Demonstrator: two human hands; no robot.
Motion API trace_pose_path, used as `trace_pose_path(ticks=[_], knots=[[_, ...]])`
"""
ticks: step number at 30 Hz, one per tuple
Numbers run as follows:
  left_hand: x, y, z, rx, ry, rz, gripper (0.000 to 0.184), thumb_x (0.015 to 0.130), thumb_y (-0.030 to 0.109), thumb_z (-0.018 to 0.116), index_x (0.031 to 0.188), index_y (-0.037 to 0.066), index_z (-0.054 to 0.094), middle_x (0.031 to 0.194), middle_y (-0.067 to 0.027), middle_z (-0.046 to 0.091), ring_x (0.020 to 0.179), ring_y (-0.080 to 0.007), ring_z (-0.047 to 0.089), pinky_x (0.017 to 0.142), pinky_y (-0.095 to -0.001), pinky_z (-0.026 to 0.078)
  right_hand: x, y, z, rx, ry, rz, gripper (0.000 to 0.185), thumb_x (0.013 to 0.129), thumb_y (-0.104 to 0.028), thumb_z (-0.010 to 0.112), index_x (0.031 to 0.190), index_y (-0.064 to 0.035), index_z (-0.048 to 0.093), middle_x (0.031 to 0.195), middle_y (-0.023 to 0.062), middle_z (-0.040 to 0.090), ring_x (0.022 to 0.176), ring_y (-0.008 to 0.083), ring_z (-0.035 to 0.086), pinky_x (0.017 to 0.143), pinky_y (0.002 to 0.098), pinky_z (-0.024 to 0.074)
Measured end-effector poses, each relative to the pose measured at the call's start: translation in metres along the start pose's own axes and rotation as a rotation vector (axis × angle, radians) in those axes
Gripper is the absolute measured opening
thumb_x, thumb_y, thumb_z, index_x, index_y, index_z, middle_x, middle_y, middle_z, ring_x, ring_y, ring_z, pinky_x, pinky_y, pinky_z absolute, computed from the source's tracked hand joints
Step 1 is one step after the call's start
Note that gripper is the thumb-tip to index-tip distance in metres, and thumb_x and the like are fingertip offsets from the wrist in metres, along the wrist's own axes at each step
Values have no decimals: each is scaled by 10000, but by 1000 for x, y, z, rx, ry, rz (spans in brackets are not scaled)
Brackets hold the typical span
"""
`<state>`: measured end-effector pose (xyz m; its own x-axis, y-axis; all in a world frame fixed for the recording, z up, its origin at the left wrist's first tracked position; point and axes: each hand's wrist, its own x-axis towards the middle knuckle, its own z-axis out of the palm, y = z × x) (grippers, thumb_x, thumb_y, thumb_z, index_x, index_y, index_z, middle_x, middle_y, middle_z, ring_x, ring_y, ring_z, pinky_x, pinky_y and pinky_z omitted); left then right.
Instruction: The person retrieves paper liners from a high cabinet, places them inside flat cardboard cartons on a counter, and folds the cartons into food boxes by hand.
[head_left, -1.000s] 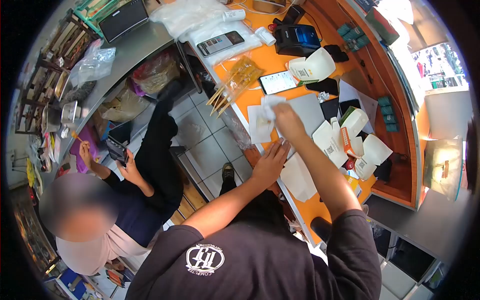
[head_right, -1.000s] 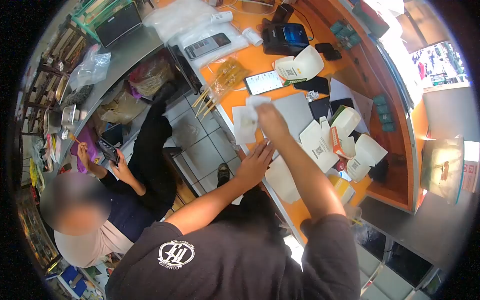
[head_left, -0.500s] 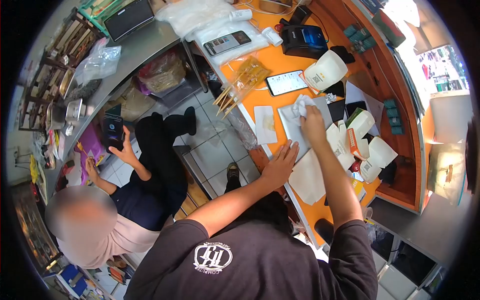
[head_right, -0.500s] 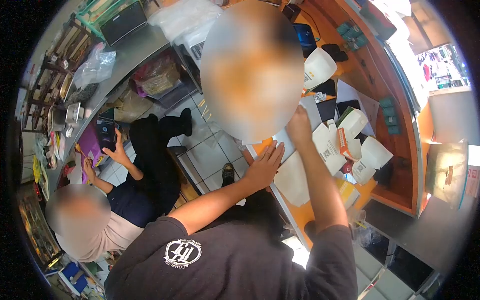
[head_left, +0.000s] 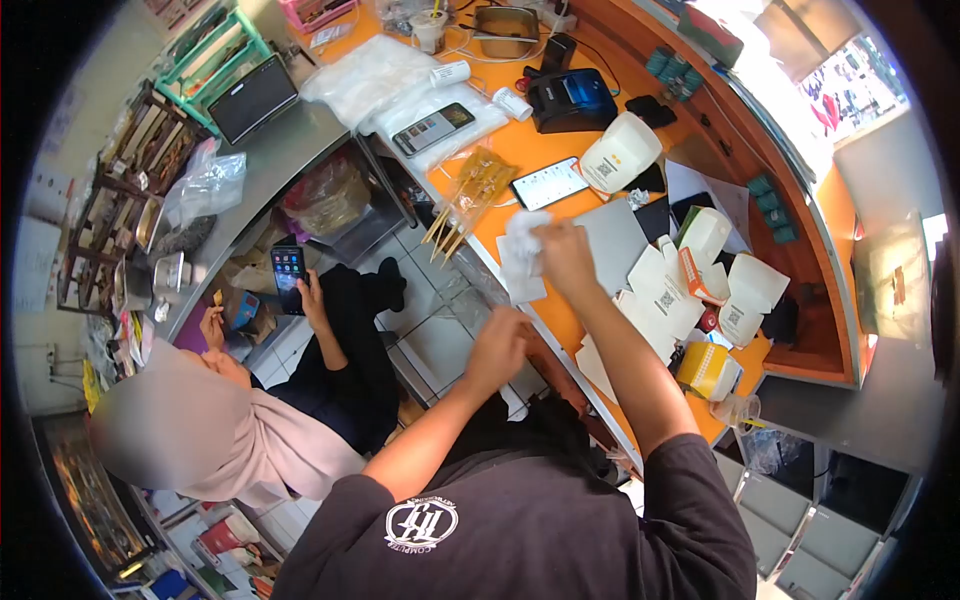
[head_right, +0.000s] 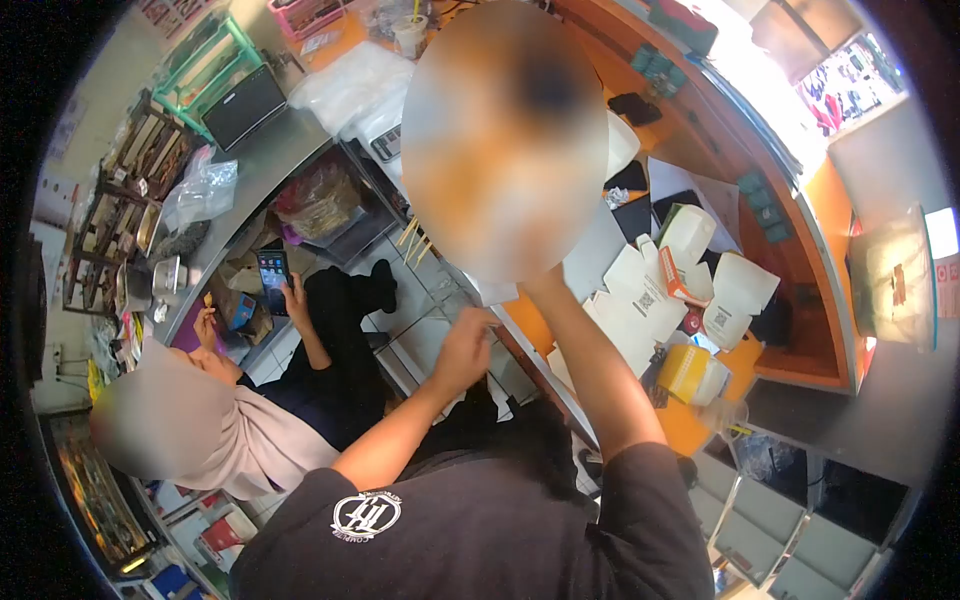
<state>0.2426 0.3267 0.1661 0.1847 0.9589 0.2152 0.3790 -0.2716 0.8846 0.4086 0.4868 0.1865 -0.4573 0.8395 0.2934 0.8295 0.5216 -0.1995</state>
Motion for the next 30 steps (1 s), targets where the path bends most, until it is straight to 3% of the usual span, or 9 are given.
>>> trace_pose_path(ticks=[3, 8, 11, 14, 18, 23, 27, 29, 30], knots=[[2, -3, -18, 68, 98, -152, 457, 816, -7, 611, 1269, 56, 593, 1270, -186, 568, 1156, -383, 564, 998, -461, 447, -16, -17, 9, -67, -41, -57, 317, 784, -61, 662, 1094, -63, 726, 891, 93, 731, 955, 263, 637, 810, 399, 423], [57, 27, -7, 355, 52, 167, 608, 834, 6, 633, 1418, 77, 482, 1445, -186, 470, 1310, -374, 481, 1051, -488, 394, -10, -13, 4, 47, -274, -14, 489, 805, -187, 713, 1285, -121, 646, 1251, 145, 662, 1164, 301, 570, 881, 479, 411], [75, 21, -2, 417, -1, 189, 695, 844, 47, 651, 1495, 75, 407, 1563, -198, 355, 1415, -400, 385, 1118, -526, 326, -28, -8, -35, 52, -175, 78, 617, 800, -235, 756, 1382, -148, 572, 1390, 167, 563, 1299, 365, 488, 961, 543, 397], [73, 11, 3, 482, -42, 195, 706, 851, 68, 654, 1508, 69, 396, 1593, -209, 311, 1451, -423, 331, 1145, -553, 292, -75, -29, -101, -122, -70, 312, 706, 805, -248, 789, 1439, -127, 503, 1416, 180, 523, 1300, 407, 482, 1047, 545, 384], [94, 20, 4, 551, -37, 296, 672, 866, 79, 642, 1497, 43, 411, 1559, -237, 337, 1425, -460, 349, 1150, -548, 310, -189, -63, -106, 262, 229, 592, 653, 853, -209, 771, 1412, -47, 474, 1365, 191, 509, 1219, 361, 513, 1015, 451, 418], [158, 10, 19, 441, -103, 228, 555, 878, 120, 663, 1400, 16, 505, 1422, -247, 466, 1298, -462, 474, 1066, -501, 427, -277, -98, -117, 664, 430, 1527, 758, 904, -309, 766, 1471, -37, 343, 1395, 198, 440, 1221, 261, 477, 989, 397, 425], [213, -2, 41, 664, -447, -141, 645, 883, 308, 701, 1401, -13, 491, 1407, -293, 485, 1308, -454, 491, 1064, -498, 447, -295, -68, -94, 936, 450, 1660, 902, 891, -451, 765, 1495, -6, 264, 1373, 221, 460, 1194, 282, 527, 917, 380, 486], [232, -15, 63, 755, -603, -156, 740, 872, 423, 695, 1414, -27, 469, 1418, -313, 481, 1324, -454, 491, 1083, -496, 439, -300, -48, -82, 1089, 390, 1708, 938, 879, -460, 776, 1493, 19, 252, 1317, 208, 523, 1175, 287, 564, 908, 390, 507], [244, -12, 70, 802, -673, -159, 791, 867, 480, 692, 1421, -34, 458, 1423, -322, 479, 1333, -454, 491, 1092, -495, 435, -283, -51, -90, 1041, 519, 1744, 860, 873, -427, 791, 1439, 59, 363, 1190, 180, 633, 1062, 264, 635, 880, 401, 524]])
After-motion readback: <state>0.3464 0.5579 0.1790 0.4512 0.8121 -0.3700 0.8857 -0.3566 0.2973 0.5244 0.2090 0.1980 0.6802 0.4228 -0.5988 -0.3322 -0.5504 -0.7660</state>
